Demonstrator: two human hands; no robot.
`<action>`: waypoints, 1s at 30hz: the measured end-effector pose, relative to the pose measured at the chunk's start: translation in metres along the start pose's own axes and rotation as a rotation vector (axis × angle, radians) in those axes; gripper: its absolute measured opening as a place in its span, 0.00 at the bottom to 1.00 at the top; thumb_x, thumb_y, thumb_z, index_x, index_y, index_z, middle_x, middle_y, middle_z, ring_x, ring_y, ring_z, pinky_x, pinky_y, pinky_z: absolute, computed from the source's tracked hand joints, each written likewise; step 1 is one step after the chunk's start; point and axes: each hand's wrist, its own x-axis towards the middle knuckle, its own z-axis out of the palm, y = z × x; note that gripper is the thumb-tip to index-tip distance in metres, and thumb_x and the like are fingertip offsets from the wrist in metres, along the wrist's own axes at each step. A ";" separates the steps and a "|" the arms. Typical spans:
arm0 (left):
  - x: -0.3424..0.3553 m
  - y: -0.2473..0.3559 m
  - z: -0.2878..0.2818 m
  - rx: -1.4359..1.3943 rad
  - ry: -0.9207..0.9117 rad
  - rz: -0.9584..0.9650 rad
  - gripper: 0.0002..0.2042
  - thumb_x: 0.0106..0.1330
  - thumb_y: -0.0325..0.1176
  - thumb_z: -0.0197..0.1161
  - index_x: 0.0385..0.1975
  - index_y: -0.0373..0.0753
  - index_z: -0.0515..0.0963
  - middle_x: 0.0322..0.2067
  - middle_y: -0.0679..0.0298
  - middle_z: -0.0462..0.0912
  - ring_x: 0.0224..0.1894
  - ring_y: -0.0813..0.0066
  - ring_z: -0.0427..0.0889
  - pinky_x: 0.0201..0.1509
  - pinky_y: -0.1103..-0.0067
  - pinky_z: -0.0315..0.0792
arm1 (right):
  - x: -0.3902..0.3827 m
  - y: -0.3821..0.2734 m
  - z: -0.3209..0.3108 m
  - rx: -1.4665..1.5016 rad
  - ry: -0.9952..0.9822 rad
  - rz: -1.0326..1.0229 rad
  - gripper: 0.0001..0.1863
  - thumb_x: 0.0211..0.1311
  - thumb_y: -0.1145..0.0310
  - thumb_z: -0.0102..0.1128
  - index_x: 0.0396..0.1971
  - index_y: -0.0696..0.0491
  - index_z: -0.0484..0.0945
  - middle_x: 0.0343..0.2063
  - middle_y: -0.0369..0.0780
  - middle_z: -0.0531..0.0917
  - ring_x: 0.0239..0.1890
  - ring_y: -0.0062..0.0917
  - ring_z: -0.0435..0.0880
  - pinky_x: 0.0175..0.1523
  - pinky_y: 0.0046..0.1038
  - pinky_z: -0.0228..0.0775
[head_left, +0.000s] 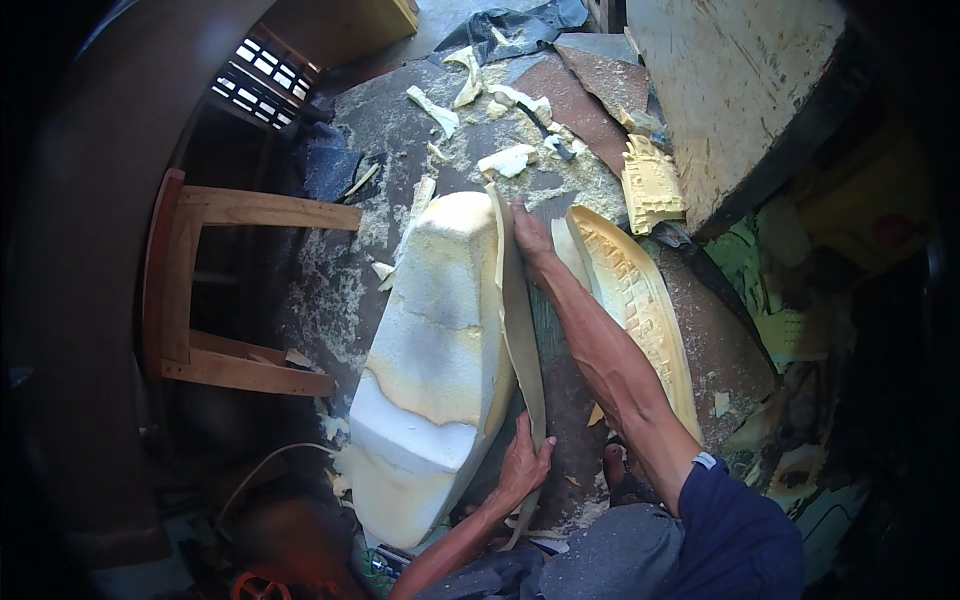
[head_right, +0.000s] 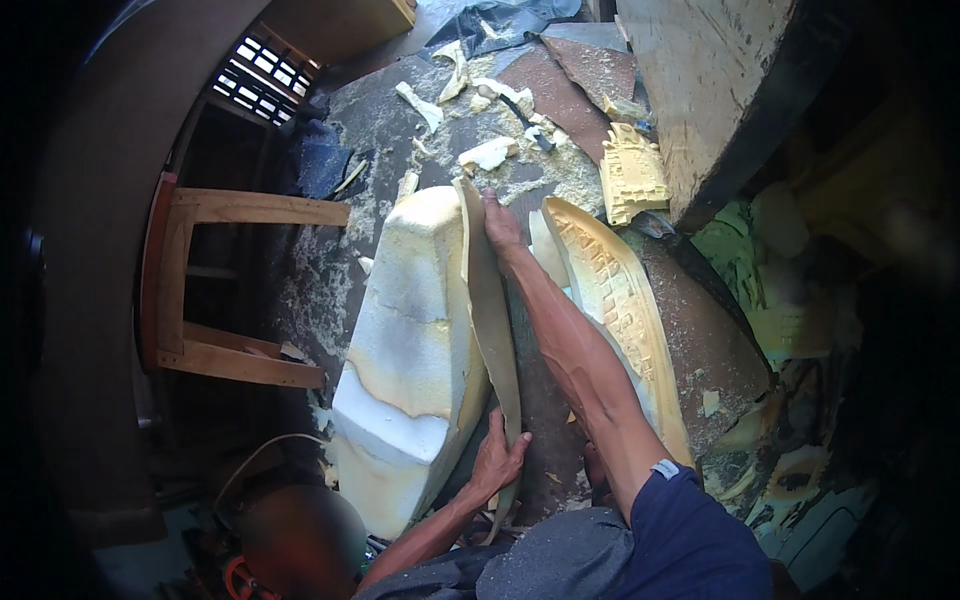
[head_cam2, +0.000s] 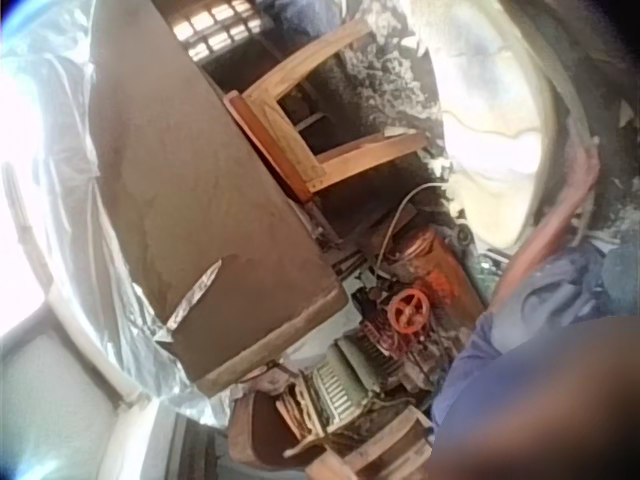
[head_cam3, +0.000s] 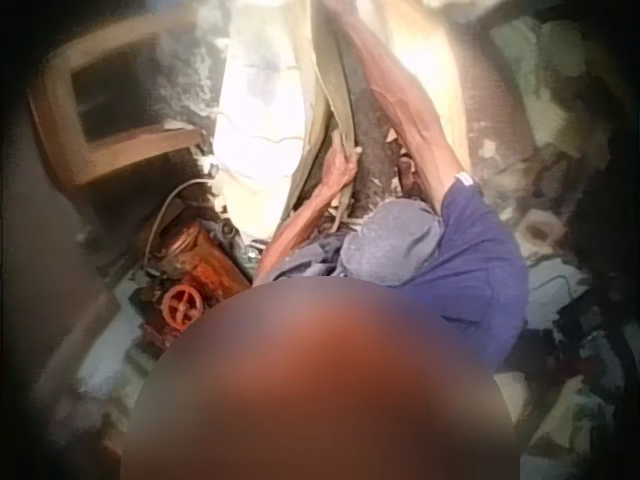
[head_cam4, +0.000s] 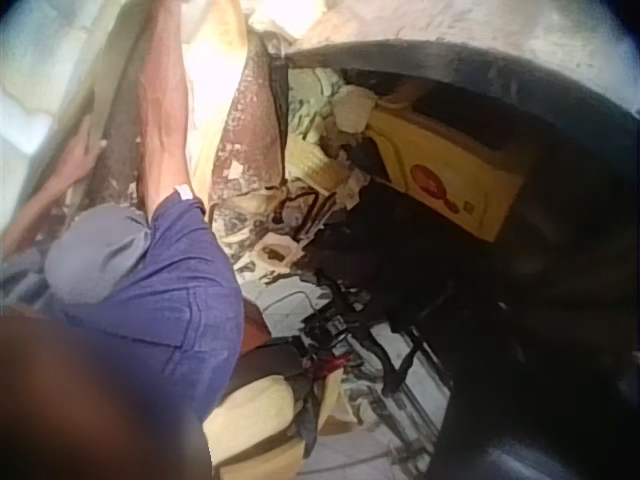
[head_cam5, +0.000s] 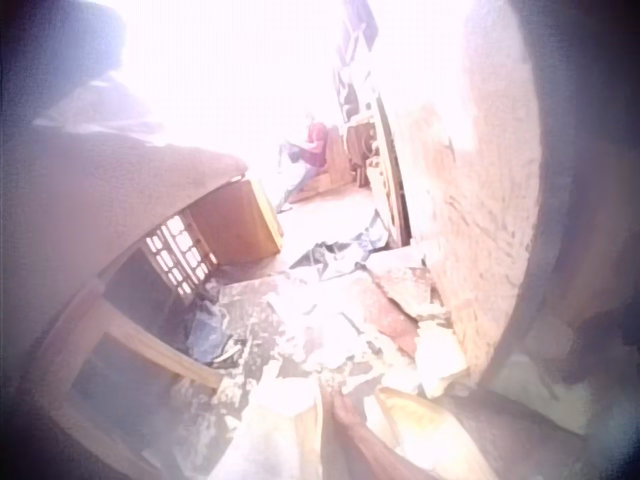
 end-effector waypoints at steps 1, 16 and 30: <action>-0.001 0.001 0.000 0.009 -0.006 0.006 0.30 0.70 0.33 0.60 0.68 0.35 0.54 0.53 0.32 0.75 0.53 0.31 0.78 0.56 0.55 0.71 | -0.003 0.000 -0.001 0.095 -0.009 0.023 0.39 0.73 0.34 0.42 0.59 0.56 0.77 0.56 0.46 0.80 0.56 0.33 0.78 0.61 0.37 0.70; -0.039 0.045 -0.081 0.493 -0.364 -0.113 0.29 0.72 0.42 0.59 0.68 0.34 0.63 0.54 0.37 0.79 0.58 0.37 0.78 0.61 0.59 0.72 | -0.120 0.076 -0.025 0.301 -0.044 -0.117 0.22 0.75 0.48 0.53 0.54 0.51 0.77 0.43 0.35 0.80 0.49 0.20 0.76 0.57 0.26 0.68; 0.143 0.161 -0.090 0.731 0.544 0.534 0.19 0.62 0.37 0.71 0.50 0.38 0.76 0.45 0.58 0.79 0.51 0.55 0.74 0.60 0.60 0.62 | -0.143 0.068 -0.019 0.595 -0.047 -0.055 0.19 0.71 0.56 0.61 0.53 0.53 0.79 0.44 0.33 0.82 0.47 0.17 0.77 0.55 0.22 0.69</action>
